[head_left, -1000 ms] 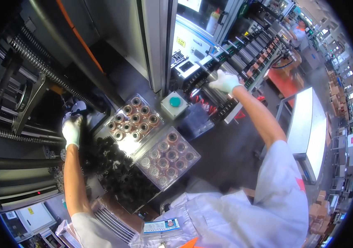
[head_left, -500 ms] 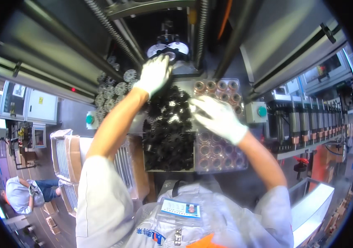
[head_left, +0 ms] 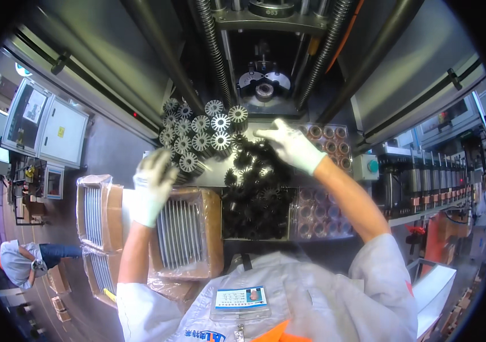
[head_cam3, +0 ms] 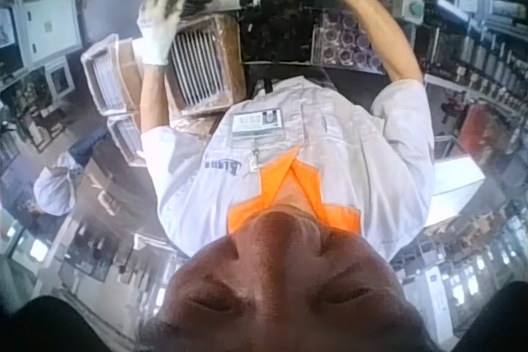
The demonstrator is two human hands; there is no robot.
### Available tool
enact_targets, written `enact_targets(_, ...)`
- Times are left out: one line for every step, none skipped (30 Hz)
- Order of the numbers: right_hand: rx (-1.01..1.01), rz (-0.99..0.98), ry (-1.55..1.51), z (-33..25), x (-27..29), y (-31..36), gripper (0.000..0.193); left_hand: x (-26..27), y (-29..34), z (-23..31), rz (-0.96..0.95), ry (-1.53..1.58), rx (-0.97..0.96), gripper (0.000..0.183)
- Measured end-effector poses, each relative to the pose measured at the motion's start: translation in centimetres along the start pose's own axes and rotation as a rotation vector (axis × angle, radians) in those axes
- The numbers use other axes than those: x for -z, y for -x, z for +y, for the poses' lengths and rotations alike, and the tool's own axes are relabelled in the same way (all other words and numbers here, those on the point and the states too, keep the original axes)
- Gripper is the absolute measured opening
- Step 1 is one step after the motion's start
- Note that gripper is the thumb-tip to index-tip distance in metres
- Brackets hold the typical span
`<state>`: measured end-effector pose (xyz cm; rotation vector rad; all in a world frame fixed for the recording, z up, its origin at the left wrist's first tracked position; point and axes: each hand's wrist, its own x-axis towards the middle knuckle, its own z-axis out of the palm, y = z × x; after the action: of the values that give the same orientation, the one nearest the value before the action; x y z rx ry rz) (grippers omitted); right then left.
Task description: The person moves a set of electric motor armatures from a conveyor into a large storage bin. Throughout the video, the person repeatedly takes armatures from the bin, inserts them one at a time into a machine press, and then places the processed components into cardboard boxes for packaging.
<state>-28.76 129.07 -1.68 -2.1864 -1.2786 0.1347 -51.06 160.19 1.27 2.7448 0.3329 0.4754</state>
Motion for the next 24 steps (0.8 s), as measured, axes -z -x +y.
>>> enact_targets(0.005, 0.006, 0.003, -0.7, 0.9, 0.6, 0.041, 0.0, 0.3, 0.5, -0.056, -0.149, -0.149, 0.039)
enact_targets(0.004, 0.018, -0.114, -1.0, 1.6, 1.2, 0.036, -0.8, 0.5, 0.4, -0.074, -0.157, -0.218, 0.043)
enact_targets(0.004, 0.029, -0.233, -1.5, 2.2, 1.9, 0.031, -2.1, 1.2, -0.6, -0.093, -0.221, -0.242, 0.046)
enact_targets(-0.085, -0.012, -0.345, -2.2, 2.9, 2.7, 0.022, -2.9, 1.2, -1.5, -0.080, -0.223, -0.269, 0.047)
enact_targets(-0.068, 0.015, -0.371, -1.8, 3.0, 3.5, 0.021, -3.0, 0.8, -1.3, -0.069, -0.223, -0.299, 0.047)
enact_targets(-0.125, 0.045, -0.476, -1.7, 3.0, 4.5, 0.022, -2.4, 0.9, -1.1, -0.017, -0.173, -0.289, 0.045)
enact_targets(-0.193, 0.085, -0.578, -1.3, 3.2, 5.5, 0.023, -1.0, 0.2, 0.0, 0.030, -0.115, -0.290, 0.043)
enact_targets(-0.257, 0.113, -0.684, -1.1, 3.5, 6.1, 0.024, 1.1, -0.6, 0.8, 0.065, -0.036, -0.167, 0.039)
enact_targets(-0.262, 0.128, -0.688, -0.7, 3.6, 5.8, 0.024, 1.3, -0.4, -1.3, 0.264, -0.024, -0.113, 0.033)
enact_targets(-0.175, 0.211, -0.575, -0.4, 3.6, 4.7, 0.024, 1.2, 0.0, -4.8, 0.285, -0.063, -0.063, 0.032)
enact_targets(-0.098, 0.288, -0.461, -0.2, 3.7, 4.1, 0.024, 0.5, 1.2, -7.4, 0.298, -0.097, -0.010, 0.030)
enact_targets(-0.134, 0.300, -0.547, 0.2, 4.2, 2.5, 0.026, -0.5, 2.2, -7.8, 0.191, -0.128, -0.046, 0.028)
enact_targets(-0.171, 0.323, -0.630, 0.8, 4.4, -0.1, 0.027, -1.3, 2.3, -8.4, 0.086, -0.160, -0.093, 0.026)
enact_targets(-0.249, 0.386, -0.622, 1.7, 4.6, -2.7, 0.028, -1.3, 1.7, -9.2, 0.036, -0.098, 0.006, 0.024)
enact_targets(-0.336, 0.444, -0.612, 2.5, 4.6, -4.1, 0.029, -1.0, 1.4, -9.1, 0.019, -0.099, -0.012, 0.024)
enact_targets(-0.393, 0.469, -0.726, 3.4, 4.5, -5.2, 0.029, -0.9, 0.6, -9.1, 0.036, -0.085, -0.013, 0.024)
enact_targets(-0.450, 0.495, -0.837, 4.0, 4.2, -5.5, 0.029, -0.9, -0.1, -9.2, 0.053, -0.069, -0.015, 0.024)
enact_targets(-0.406, 0.514, -0.866, 4.2, 3.2, -4.5, 0.027, -1.0, 0.1, -9.5, 0.133, -0.002, -0.011, 0.028)
enact_targets(-0.401, 0.479, -0.758, 1.9, 3.0, -4.2, 0.026, -0.8, 1.2, -10.0, 0.134, -0.015, 0.008, 0.028)
enact_targets(-0.384, 0.445, -0.804, 0.1, 2.6, -2.3, 0.028, -1.0, 2.5, -9.8, 0.078, -0.054, 0.040, 0.029)
enact_targets(-0.350, 0.421, -0.837, -0.7, 2.9, -0.8, 0.029, -1.7, 2.4, -9.6, 0.042, -0.086, 0.064, 0.029)
enact_targets(-0.312, 0.433, -0.823, -0.7, 2.3, 1.0, 0.031, -1.5, 2.2, -10.7, 0.058, -0.136, 0.011, 0.030)
enact_targets(-0.291, 0.446, -0.806, -0.6, 1.5, 3.6, 0.034, -0.5, 1.3, -9.5, -0.024, -0.181, -0.029, 0.032)
enact_targets(-0.405, 0.328, -0.893, -1.1, 1.6, 5.3, 0.035, -0.3, 1.5, -9.6, 0.001, -0.243, -0.066, 0.034)
